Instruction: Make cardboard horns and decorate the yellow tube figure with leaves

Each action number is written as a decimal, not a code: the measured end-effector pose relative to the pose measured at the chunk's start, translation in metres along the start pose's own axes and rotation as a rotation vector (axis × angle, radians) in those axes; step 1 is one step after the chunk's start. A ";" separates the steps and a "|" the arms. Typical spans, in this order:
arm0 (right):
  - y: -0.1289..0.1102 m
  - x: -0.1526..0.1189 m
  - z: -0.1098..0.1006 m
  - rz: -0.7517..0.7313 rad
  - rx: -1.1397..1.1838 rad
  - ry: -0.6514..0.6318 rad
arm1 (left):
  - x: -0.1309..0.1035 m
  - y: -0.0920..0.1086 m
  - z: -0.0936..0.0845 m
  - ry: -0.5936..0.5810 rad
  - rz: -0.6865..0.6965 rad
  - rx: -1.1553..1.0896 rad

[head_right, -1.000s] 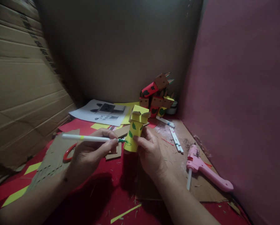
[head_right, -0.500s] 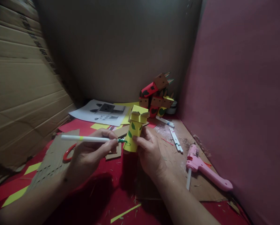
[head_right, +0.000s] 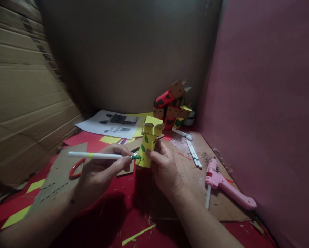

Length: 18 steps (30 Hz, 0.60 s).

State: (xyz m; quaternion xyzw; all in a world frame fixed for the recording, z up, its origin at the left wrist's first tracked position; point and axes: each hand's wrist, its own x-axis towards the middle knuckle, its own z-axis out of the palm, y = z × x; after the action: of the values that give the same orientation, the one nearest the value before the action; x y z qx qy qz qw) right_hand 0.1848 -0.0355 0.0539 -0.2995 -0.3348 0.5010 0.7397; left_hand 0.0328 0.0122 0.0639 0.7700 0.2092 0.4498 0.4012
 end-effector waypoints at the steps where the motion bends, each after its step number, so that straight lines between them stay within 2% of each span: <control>1: 0.000 0.000 0.000 0.001 -0.001 0.000 | 0.000 0.000 0.000 0.001 0.014 -0.001; 4: 0.000 0.000 -0.001 -0.002 -0.005 -0.009 | -0.001 -0.001 0.000 -0.002 0.023 -0.024; 9: 0.005 0.003 -0.004 -0.022 -0.004 -0.043 | 0.001 0.000 -0.002 0.028 -0.046 -0.070; 18: 0.003 0.002 -0.002 -0.006 0.007 -0.027 | 0.000 0.002 -0.002 0.010 -0.016 -0.025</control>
State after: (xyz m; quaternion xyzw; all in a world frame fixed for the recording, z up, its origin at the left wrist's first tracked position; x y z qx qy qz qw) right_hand 0.1855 -0.0332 0.0504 -0.2892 -0.3441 0.5039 0.7376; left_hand 0.0310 0.0117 0.0657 0.7610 0.2115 0.4531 0.4134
